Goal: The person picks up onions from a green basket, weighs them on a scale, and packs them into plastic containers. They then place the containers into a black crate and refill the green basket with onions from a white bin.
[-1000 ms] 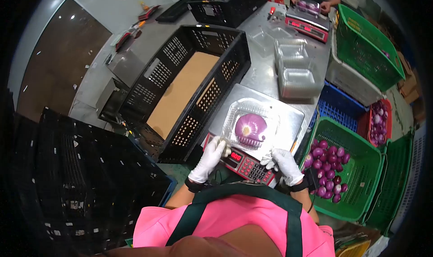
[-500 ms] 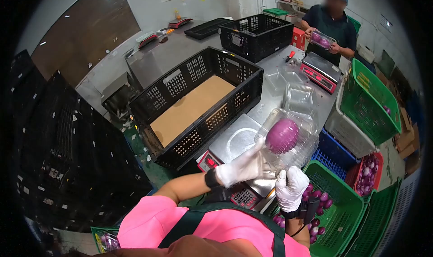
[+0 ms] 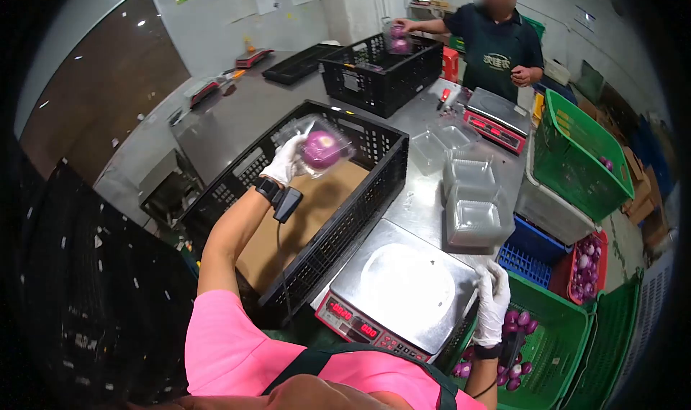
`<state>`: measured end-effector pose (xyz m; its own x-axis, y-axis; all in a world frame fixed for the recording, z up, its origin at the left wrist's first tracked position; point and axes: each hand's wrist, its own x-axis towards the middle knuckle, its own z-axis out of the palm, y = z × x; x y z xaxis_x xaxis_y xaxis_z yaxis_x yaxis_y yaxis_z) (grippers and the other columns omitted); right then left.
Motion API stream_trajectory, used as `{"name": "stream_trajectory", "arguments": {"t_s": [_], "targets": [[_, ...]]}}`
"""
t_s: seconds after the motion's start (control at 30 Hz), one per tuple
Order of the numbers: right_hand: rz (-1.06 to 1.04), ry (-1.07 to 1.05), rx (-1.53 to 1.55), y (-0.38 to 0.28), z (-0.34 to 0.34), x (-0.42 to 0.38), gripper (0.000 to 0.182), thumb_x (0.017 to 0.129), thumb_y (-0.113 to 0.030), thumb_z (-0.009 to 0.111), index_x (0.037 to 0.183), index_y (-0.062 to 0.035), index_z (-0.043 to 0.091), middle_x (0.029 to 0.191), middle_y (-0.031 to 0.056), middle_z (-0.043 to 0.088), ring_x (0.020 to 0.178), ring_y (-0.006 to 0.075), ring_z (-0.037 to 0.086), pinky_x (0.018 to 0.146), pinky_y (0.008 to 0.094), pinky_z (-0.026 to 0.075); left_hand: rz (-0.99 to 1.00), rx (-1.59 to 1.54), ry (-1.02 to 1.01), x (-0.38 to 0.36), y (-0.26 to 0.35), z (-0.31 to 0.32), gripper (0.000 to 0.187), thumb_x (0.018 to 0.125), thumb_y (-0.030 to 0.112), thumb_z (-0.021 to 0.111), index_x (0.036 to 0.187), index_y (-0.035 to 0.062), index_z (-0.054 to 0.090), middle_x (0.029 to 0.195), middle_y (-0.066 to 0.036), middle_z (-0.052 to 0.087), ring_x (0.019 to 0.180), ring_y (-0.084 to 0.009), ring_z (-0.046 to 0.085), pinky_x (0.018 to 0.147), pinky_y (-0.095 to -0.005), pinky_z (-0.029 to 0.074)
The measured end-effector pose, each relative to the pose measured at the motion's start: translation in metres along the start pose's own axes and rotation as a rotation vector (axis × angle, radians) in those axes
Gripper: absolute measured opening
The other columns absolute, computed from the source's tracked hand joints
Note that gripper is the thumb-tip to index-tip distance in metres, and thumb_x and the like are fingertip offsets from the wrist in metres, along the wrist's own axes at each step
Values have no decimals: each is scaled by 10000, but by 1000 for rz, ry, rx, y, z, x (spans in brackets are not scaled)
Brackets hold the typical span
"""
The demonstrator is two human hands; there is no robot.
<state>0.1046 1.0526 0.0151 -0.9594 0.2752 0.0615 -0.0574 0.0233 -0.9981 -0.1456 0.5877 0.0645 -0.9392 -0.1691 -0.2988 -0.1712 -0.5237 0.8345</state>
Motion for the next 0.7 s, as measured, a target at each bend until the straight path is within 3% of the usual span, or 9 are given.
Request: {"name": "stream_trajectory", "arguments": {"t_s": [0.1, 0.17, 0.27, 0.37, 0.4, 0.5, 0.57, 0.63, 0.7], "targets": [[108, 142, -94, 20, -21, -12, 306, 933, -128, 538, 1217, -17, 511, 1024, 59, 624, 777, 83, 562, 716, 233, 476, -57, 68, 223, 63, -25, -43, 573, 802, 224, 643, 1275, 44, 376, 1170, -182, 550, 974, -350, 630, 801, -592, 532], [146, 183, -108, 19, -24, -23, 296, 934, -147, 549, 1193, -4, 525, 1009, 58, 626, 817, 96, 581, 731, 238, 481, -142, -180, 113, 107, -45, -69, 581, 805, 252, 638, 1288, 51, 383, 1181, -183, 549, 982, -370, 624, 806, -610, 522], [170, 204, -141, 37, -34, -29, 294, 937, -155, 554, 1183, 3, 529, 1004, 57, 626, 850, 102, 588, 735, 235, 479, -186, -72, 99, 144, -65, -84, 525, 839, 355, 614, 1276, 102, 468, 1277, -161, 528, 1083, -336, 584, 882, -587, 472], [163, 270, -232, 40, -33, -42, 284, 940, -142, 547, 1177, 14, 530, 997, 55, 627, 858, 99, 586, 731, 221, 470, -47, 226, 78, 165, -91, -104, 501, 839, 297, 639, 1250, 41, 508, 1226, -146, 561, 1091, -287, 573, 915, -487, 485], [146, 285, -257, 46, -38, -45, 284, 938, -135, 547, 1177, 17, 529, 996, 55, 627, 861, 98, 585, 732, 218, 469, -5, 409, 280, 149, -81, -88, 572, 796, 284, 686, 1225, -39, 488, 1225, -164, 544, 1103, -282, 562, 931, -459, 487], [196, 377, -226, 39, -40, -59, 277, 923, -88, 539, 1178, 19, 535, 995, 52, 625, 791, 82, 554, 720, 218, 456, 454, 1002, 787, 158, -67, -41, 715, 738, 337, 728, 1238, -82, 434, 1241, -313, 468, 1108, -389, 531, 980, -436, 428], [198, 405, -215, 50, -47, -68, 275, 914, -76, 544, 1172, 18, 537, 996, 52, 624, 795, 85, 553, 731, 220, 456, 1115, 1165, 311, 146, -45, 13, 444, 851, 271, 616, 1173, -29, 553, 1145, -219, 580, 1069, -346, 557, 938, -389, 433], [199, 413, -203, 56, -46, -73, 279, 906, -75, 559, 1171, 11, 541, 956, 33, 621, 811, 81, 555, 753, 218, 458, 944, 888, -373, 57, -33, 123, 266, 943, 172, 505, 1085, -9, 638, 1073, -149, 654, 1022, -225, 605, 924, -323, 434], [189, 418, -168, 61, -39, -77, 287, 902, -88, 576, 1170, 9, 543, 911, 11, 618, 793, 67, 551, 741, 214, 461, 887, 954, -857, -16, -58, 201, 268, 950, 164, 496, 1083, -24, 634, 1054, -166, 660, 994, -242, 625, 899, -328, 459]]}}
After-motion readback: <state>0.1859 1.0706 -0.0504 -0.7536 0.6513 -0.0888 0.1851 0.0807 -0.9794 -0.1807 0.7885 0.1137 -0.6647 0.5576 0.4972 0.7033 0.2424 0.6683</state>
